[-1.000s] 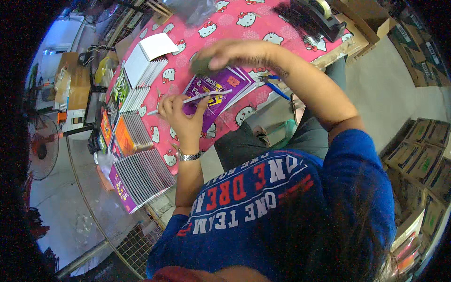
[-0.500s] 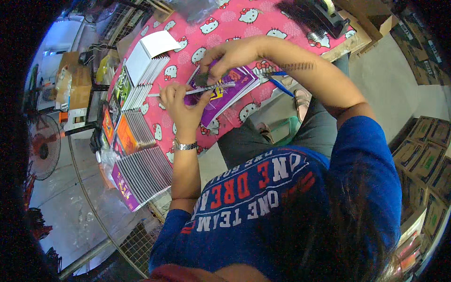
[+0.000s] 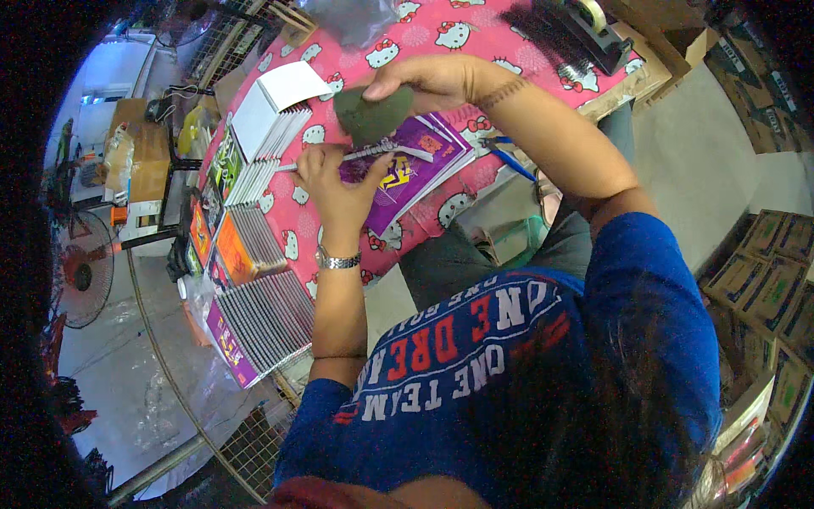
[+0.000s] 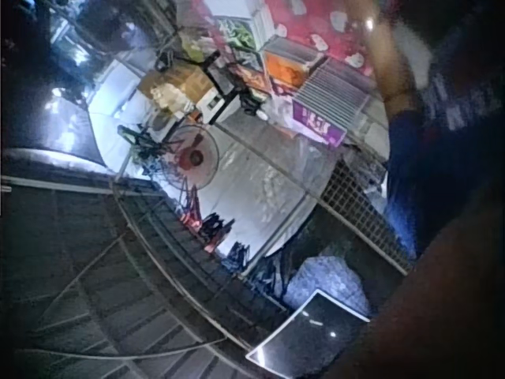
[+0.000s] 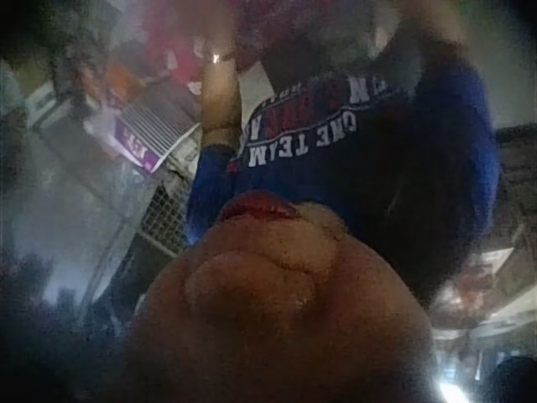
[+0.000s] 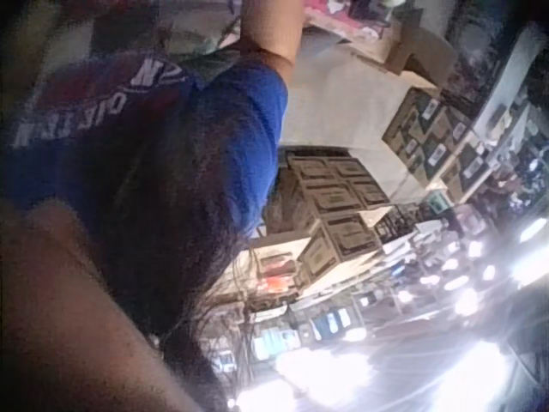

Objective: The person threads a plastic spiral through the punched holes of a stack of booklets by hand and then uses a blue tool to crimp the ends of the spiral.

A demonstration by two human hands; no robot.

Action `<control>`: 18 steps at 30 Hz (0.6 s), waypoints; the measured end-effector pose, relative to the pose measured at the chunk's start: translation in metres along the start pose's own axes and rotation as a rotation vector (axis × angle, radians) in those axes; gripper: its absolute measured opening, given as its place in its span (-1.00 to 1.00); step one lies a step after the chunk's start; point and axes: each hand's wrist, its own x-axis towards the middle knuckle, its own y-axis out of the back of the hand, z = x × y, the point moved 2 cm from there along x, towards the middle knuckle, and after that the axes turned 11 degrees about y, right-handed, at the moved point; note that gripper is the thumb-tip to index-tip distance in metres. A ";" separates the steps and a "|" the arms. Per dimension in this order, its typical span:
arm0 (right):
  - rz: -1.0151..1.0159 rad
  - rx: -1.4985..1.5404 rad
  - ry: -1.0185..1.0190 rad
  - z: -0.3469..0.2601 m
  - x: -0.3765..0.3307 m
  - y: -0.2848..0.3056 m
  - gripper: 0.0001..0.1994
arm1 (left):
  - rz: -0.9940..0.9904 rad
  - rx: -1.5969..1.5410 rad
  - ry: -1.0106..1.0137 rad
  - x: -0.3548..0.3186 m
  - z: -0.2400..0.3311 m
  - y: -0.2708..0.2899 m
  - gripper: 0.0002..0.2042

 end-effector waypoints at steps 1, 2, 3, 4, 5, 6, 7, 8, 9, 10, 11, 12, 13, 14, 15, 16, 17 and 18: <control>0.018 0.047 0.019 -0.003 0.001 -0.001 -0.46 | -0.031 -0.011 0.043 0.001 0.000 -0.002 -0.50; 0.036 0.094 0.039 -0.003 0.003 -0.003 -0.48 | -0.034 -0.011 0.046 0.001 0.000 0.001 -0.50; -0.120 -0.247 -0.142 0.002 0.016 0.003 -0.48 | -0.026 0.012 0.042 0.005 0.002 0.005 -0.50; -0.115 -0.256 -0.144 0.006 0.012 0.001 -0.48 | -0.018 0.035 0.038 0.008 0.003 0.008 -0.50; 0.113 0.130 -0.008 0.008 0.005 -0.003 -0.49 | 0.003 0.023 0.007 0.011 -0.009 0.010 -0.52; 0.331 0.528 0.129 0.006 0.003 -0.009 -0.49 | 0.001 0.025 0.011 0.010 -0.021 0.012 -0.52; 0.060 0.619 0.302 -0.002 0.011 -0.010 -0.50 | -0.014 -0.007 0.014 0.011 -0.030 0.013 -0.53; 0.058 0.623 0.301 -0.001 0.018 -0.008 -0.50 | -0.030 -0.038 0.017 0.010 -0.037 0.011 -0.55; 0.024 0.182 0.067 0.003 0.025 -0.004 -0.51 | 0.000 -0.037 -0.016 0.012 -0.035 0.009 -0.58; -0.009 -0.259 -0.165 0.007 0.028 0.000 -0.51 | 0.000 -0.035 -0.018 0.010 -0.035 0.009 -0.58; 0.103 -0.050 -0.026 0.006 0.023 -0.004 -0.51 | -0.003 -0.034 0.002 0.007 -0.036 0.009 -0.55; 0.099 -0.048 -0.029 0.008 0.019 -0.006 -0.51 | -0.008 -0.035 0.029 0.003 -0.037 0.009 -0.52; 0.103 0.188 0.114 0.007 0.017 -0.008 -0.49 | 0.025 -0.075 0.016 0.003 -0.037 0.007 -0.53; 0.106 0.424 0.255 0.006 0.016 -0.009 -0.48 | 0.024 -0.074 0.021 0.001 -0.038 0.007 -0.53; 0.107 0.423 0.256 0.005 0.017 -0.010 -0.48 | 0.008 -0.062 0.021 0.003 -0.036 0.007 -0.53; 0.081 0.476 0.288 0.003 0.018 -0.012 -0.47 | -0.008 -0.051 0.020 0.005 -0.035 0.008 -0.53; 0.055 0.528 0.319 0.001 0.020 -0.013 -0.45 | -0.007 -0.050 0.019 0.005 -0.034 0.010 -0.53; 0.028 0.582 0.347 -0.001 0.020 -0.015 -0.44 | 0.003 -0.052 0.020 0.003 -0.033 0.012 -0.56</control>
